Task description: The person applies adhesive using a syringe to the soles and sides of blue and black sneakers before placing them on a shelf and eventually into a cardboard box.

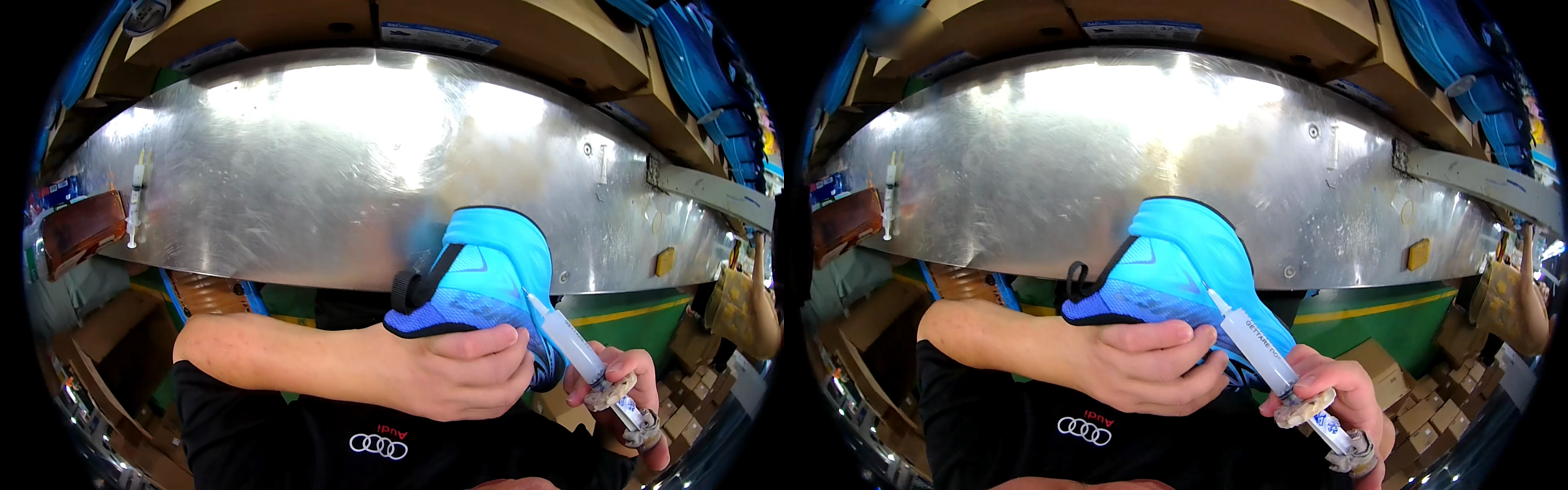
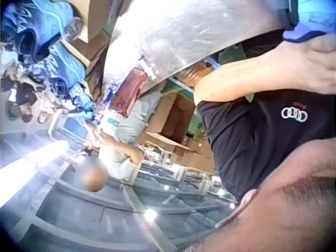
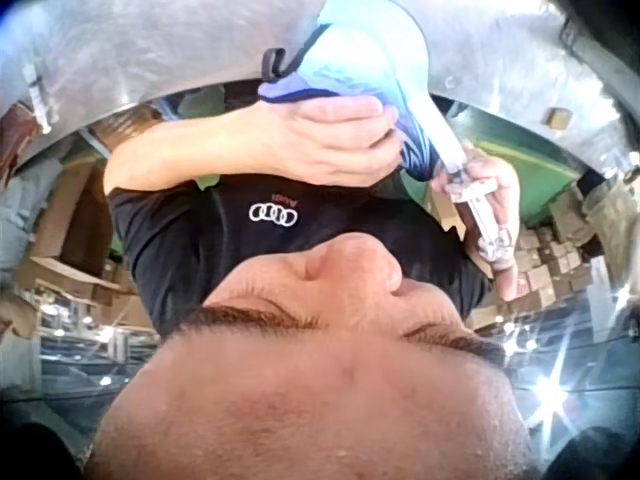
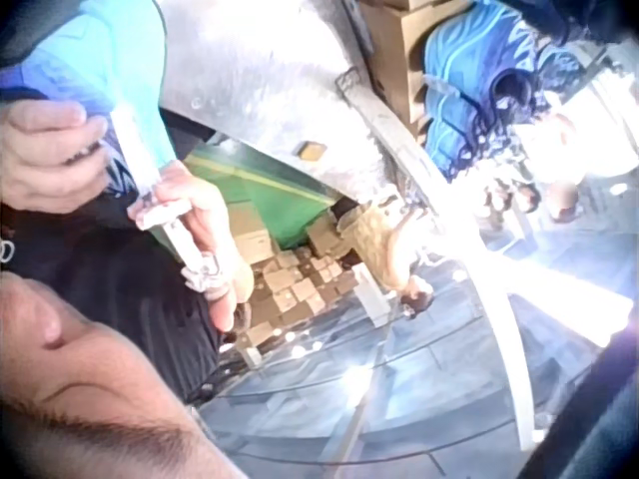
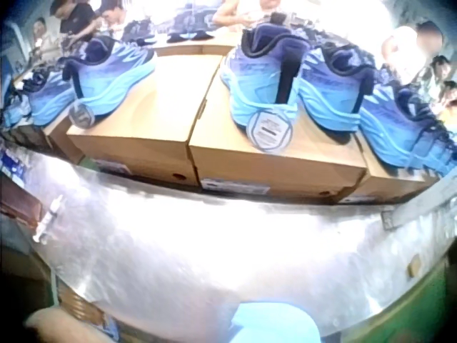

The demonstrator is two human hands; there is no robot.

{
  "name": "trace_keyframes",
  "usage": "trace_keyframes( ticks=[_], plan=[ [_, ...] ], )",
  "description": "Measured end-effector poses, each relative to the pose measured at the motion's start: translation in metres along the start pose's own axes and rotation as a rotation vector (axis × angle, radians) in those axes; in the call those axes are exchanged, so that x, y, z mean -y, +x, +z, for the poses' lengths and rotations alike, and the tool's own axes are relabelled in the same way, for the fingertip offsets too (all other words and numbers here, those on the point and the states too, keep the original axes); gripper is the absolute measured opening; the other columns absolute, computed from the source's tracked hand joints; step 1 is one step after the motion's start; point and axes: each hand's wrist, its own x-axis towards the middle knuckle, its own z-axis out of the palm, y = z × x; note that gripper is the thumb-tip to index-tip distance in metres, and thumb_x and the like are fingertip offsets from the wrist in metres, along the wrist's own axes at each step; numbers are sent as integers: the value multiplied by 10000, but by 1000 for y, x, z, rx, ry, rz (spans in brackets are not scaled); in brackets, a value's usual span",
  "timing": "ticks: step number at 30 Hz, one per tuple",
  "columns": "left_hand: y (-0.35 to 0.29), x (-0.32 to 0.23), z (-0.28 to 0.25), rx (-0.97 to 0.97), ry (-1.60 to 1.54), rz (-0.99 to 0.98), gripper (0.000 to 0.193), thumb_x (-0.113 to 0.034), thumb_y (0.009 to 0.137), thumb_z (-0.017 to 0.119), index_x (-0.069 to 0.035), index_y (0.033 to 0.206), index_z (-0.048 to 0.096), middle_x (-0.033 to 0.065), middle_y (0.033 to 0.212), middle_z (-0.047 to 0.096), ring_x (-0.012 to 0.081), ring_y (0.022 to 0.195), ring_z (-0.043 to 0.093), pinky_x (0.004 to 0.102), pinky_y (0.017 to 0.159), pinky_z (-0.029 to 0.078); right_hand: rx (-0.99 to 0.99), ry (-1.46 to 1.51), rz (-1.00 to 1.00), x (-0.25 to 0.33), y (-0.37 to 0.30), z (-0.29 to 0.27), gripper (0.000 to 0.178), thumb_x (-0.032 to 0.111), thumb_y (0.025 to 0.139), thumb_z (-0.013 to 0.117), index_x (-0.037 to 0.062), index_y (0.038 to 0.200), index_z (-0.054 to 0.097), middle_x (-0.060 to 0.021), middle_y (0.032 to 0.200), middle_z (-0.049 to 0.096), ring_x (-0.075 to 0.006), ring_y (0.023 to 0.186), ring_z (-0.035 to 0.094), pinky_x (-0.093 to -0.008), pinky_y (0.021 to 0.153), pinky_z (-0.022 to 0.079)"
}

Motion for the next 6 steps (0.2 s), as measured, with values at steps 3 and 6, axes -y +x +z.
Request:
trace_keyframes(
  ticks=[3, 6],
  plan=[
    [1, 0, -2, 24, 20, -9, 191, -212, 792, 598, -195, 976, 646, -21, 1078, 597, 168, 1049, 575, 339, 987, 366, 2, 14, 12, -3, -16, -1, 990, 762, 687, 642, -17, 1250, 405, -187, 1047, 590, -262, 991, 563, -378, 896, 397],
    [2, 2, -7, 81, 29, 10, 229, -194, 769, 644, -212, 998, 643, -33, 1094, 597, 173, 1072, 561, 341, 999, 362, 40, 118, 27, -8, -33, -3, 1015, 742, 703, 647, -18, 1310, 355, -214, 1249, 466, -280, 1006, 558, -406, 993, 368]
  ],
)
